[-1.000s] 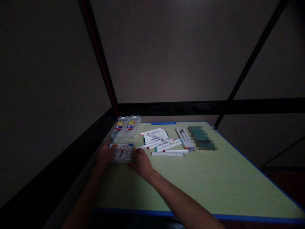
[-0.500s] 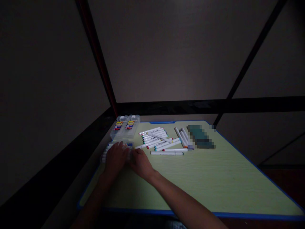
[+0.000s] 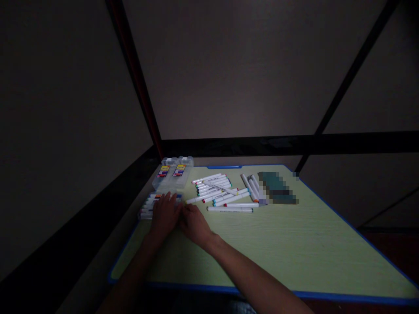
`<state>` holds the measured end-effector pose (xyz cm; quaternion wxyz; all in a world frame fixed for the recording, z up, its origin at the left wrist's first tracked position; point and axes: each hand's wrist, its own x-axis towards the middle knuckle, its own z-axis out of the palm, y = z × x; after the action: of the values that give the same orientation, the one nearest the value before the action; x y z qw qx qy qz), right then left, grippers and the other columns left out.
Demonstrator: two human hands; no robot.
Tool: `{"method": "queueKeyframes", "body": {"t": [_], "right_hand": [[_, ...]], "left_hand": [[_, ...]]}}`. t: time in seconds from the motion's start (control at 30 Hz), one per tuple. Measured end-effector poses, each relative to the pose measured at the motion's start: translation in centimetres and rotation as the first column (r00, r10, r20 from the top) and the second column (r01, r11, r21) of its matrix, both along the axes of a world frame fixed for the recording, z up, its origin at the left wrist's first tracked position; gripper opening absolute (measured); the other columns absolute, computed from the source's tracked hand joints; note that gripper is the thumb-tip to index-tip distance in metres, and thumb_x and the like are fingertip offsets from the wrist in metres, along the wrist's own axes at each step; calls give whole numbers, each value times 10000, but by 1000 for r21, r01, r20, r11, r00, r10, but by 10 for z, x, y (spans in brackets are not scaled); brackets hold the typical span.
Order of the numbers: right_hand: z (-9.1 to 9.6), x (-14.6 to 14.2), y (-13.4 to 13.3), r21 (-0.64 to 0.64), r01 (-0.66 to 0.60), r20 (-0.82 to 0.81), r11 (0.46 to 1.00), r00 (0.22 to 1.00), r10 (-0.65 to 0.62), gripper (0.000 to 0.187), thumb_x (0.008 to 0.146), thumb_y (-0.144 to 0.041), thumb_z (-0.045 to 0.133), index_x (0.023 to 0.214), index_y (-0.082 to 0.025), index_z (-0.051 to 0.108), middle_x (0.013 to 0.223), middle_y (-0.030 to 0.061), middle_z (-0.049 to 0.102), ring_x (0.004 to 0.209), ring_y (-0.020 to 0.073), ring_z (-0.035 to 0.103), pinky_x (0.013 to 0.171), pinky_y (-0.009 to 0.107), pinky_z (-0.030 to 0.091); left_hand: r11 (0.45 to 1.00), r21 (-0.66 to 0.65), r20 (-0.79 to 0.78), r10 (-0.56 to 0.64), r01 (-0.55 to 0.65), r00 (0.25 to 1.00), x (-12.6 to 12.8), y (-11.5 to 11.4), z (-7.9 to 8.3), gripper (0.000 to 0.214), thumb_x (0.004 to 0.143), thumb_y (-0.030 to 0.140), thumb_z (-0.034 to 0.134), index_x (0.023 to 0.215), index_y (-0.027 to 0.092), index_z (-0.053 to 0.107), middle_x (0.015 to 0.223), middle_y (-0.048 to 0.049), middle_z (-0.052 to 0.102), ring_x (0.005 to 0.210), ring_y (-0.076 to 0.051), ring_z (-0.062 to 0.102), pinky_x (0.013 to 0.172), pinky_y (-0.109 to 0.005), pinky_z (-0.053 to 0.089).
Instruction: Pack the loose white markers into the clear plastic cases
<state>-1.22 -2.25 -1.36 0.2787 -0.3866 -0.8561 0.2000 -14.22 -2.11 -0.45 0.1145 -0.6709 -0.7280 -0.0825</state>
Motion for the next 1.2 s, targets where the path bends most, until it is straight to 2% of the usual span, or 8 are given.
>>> {"method": "queueKeyframes", "body": {"t": [0.3,0.7,0.9,1.2], "right_hand": [[-1,0,-1,18,-4,1,1000,1000,4,348,754,-104,512,1096,-78,573,1030,136,600,982,223,515,901,318,405],[-4,1,3,48,-83,-51,995,995,85,359,754,-105,486,1106,-92,552,1116,142,582,1022,220,528,930,341,407],[-6,0,1,100,-196,-2,975,980,198,449,764,-129,491,1211,-83,475,1222,158,536,1094,229,499,970,371,390],[-5,0,0,104,-188,66,977,981,182,471,768,-151,487,1233,-78,463,1244,140,532,1101,234,506,962,343,402]], "left_hand": [[998,58,-11,11,-10,1000,0,1,-1,425,879,361,390,1228,147,505,1329,-125,473,1250,-266,400,1023,-424,320],[996,88,-37,-7,11,999,-4,-2,-4,423,874,363,378,1219,157,511,1308,-119,495,1223,-254,432,1008,-406,338],[994,101,-22,37,-34,999,-13,-4,-5,433,870,345,378,1227,136,505,1318,-125,485,1242,-259,412,1016,-412,331],[996,86,-26,36,-34,999,-17,-5,-6,439,870,353,377,1227,136,512,1330,-115,476,1253,-263,399,1025,-414,321]]}}
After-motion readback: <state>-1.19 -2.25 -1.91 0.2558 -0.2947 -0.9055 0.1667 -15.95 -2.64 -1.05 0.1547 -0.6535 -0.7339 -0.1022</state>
